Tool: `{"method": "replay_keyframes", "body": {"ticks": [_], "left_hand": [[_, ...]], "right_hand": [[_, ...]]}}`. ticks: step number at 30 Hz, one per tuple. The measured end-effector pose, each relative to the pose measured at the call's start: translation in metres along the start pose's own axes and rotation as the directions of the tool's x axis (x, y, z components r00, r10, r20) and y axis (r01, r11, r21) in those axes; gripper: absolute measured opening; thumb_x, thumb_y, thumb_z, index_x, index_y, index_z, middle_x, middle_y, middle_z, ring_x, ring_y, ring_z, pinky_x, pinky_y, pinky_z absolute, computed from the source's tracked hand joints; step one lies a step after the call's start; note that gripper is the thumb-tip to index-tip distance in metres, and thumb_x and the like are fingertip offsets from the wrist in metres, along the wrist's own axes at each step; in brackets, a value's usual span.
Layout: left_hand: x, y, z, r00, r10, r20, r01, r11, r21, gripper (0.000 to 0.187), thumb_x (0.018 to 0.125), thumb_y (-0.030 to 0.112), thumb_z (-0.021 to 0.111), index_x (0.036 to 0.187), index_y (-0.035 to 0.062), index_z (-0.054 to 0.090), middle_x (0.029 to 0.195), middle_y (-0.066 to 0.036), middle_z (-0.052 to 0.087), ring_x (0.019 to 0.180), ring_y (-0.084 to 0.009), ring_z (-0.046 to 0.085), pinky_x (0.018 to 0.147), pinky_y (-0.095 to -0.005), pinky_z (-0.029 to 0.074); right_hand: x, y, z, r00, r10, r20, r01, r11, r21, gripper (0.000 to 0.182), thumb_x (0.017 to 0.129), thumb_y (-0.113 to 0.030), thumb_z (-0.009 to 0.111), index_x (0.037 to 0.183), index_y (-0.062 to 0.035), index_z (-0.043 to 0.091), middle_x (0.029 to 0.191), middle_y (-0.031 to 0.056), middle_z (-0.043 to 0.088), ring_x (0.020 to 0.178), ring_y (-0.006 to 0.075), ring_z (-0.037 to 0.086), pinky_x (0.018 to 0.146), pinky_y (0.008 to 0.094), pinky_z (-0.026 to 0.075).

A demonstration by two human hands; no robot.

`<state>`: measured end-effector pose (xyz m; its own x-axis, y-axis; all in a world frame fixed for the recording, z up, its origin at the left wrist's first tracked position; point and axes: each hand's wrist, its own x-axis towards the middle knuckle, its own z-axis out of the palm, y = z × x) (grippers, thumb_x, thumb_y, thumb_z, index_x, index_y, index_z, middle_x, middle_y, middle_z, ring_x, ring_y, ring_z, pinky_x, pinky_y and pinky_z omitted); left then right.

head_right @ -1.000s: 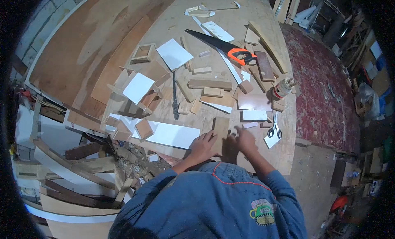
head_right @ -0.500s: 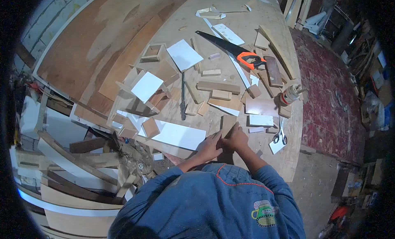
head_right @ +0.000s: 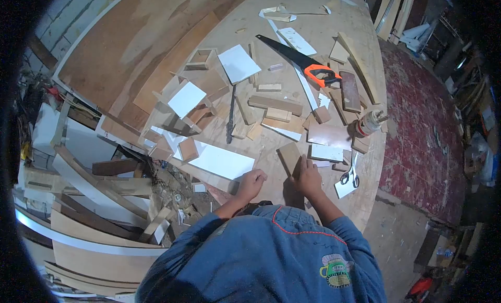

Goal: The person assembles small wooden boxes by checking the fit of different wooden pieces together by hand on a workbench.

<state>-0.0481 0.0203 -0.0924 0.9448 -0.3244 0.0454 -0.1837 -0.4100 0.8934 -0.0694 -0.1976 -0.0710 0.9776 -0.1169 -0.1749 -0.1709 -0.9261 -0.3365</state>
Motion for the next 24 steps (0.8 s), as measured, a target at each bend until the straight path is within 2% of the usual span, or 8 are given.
{"method": "replay_keyframes", "body": {"ticks": [2,4,5,6,11,15,20,24], "left_hand": [[-0.002,-0.001,0.005,0.999,0.015,-0.039,-0.015,1.0,0.002,0.017,0.084,0.018,0.055,0.079,0.0021,0.06,0.075,-0.017,0.061,0.071,-0.0339,0.06,0.063,-0.0394,0.046],[-0.002,0.007,0.008,0.996,-0.064,-0.056,0.067,0.996,0.054,0.02,0.086,0.02,0.054,0.079,0.0016,0.058,0.072,-0.02,0.058,0.067,-0.0353,0.058,0.059,-0.0416,0.043],[0.0,0.009,0.013,0.993,-0.06,-0.105,0.067,0.996,0.066,0.027,0.087,0.023,0.055,0.073,0.0003,0.055,0.065,-0.021,0.054,0.059,-0.0356,0.054,0.054,-0.042,0.039],[0.003,0.012,0.016,0.993,-0.057,-0.107,0.064,0.996,0.065,0.027,0.087,0.023,0.055,0.073,0.0003,0.055,0.065,-0.021,0.054,0.059,-0.0356,0.054,0.054,-0.042,0.039],[0.013,0.028,0.026,0.987,-0.154,-0.034,0.156,0.986,0.064,0.038,0.088,0.029,0.056,0.064,-0.0014,0.053,0.053,-0.017,0.045,0.047,-0.0239,0.048,0.048,-0.0374,0.036],[0.023,0.022,0.037,0.985,-0.171,-0.007,0.171,0.985,0.022,0.038,0.088,0.03,0.055,0.064,-0.0006,0.055,0.052,-0.014,0.046,0.048,-0.0185,0.05,0.048,-0.0351,0.037],[0.04,0.009,0.038,0.976,-0.217,0.006,0.215,0.96,-0.181,0.02,0.086,0.015,0.051,0.074,0.0018,0.06,0.062,-0.007,0.057,0.055,-0.0152,0.054,0.054,-0.0289,0.044],[0.059,0.008,0.03,0.978,-0.2,0.051,0.206,0.965,-0.165,0.016,0.084,0.01,0.049,0.083,0.0009,0.062,0.066,-0.007,0.059,0.059,-0.0155,0.056,0.057,-0.0288,0.045]], "right_hand": [[-0.005,0.007,-0.003,0.999,-0.054,0.009,0.053,0.998,0.012,0.093,0.067,-0.03,0.075,0.138,0.0006,0.022,0.12,0.0187,0.046,0.105,0.0359,0.049,0.087,0.0414,0.046],[-0.006,0.018,0.0,0.997,-0.079,0.007,0.079,0.997,0.019,0.093,0.066,-0.031,0.075,0.138,0.0001,0.024,0.12,0.0186,0.046,0.104,0.0363,0.049,0.087,0.0417,0.046],[-0.007,0.024,0.002,0.994,-0.109,0.008,0.109,0.994,0.013,0.092,0.066,-0.031,0.074,0.137,0.0001,0.025,0.12,0.0186,0.047,0.104,0.0361,0.049,0.086,0.0418,0.046],[-0.008,0.028,0.0,0.99,-0.139,0.012,0.139,0.99,0.006,0.091,0.066,-0.031,0.074,0.137,0.0001,0.026,0.12,0.0187,0.047,0.103,0.0358,0.05,0.086,0.0419,0.046],[-0.01,0.039,-0.006,0.98,-0.198,0.008,0.198,0.979,0.042,0.088,0.064,-0.035,0.074,0.134,-0.002,0.033,0.119,0.0171,0.049,0.102,0.0355,0.05,0.086,0.0412,0.046],[-0.005,0.042,-0.009,0.978,-0.203,0.052,0.2,0.978,0.05,0.087,0.064,-0.036,0.074,0.134,-0.0025,0.035,0.12,0.0173,0.048,0.104,0.0349,0.049,0.086,0.0413,0.046],[0.0,0.046,-0.011,0.968,-0.248,0.043,0.243,0.966,0.089,0.088,0.062,-0.035,0.076,0.134,-0.0044,0.036,0.12,0.0164,0.048,0.104,0.0343,0.049,0.087,0.0415,0.045],[0.005,0.043,-0.016,0.97,-0.23,0.077,0.219,0.967,0.132,0.087,0.058,-0.032,0.077,0.133,-0.0052,0.039,0.118,0.0153,0.049,0.102,0.0346,0.049,0.087,0.0413,0.045]]}}
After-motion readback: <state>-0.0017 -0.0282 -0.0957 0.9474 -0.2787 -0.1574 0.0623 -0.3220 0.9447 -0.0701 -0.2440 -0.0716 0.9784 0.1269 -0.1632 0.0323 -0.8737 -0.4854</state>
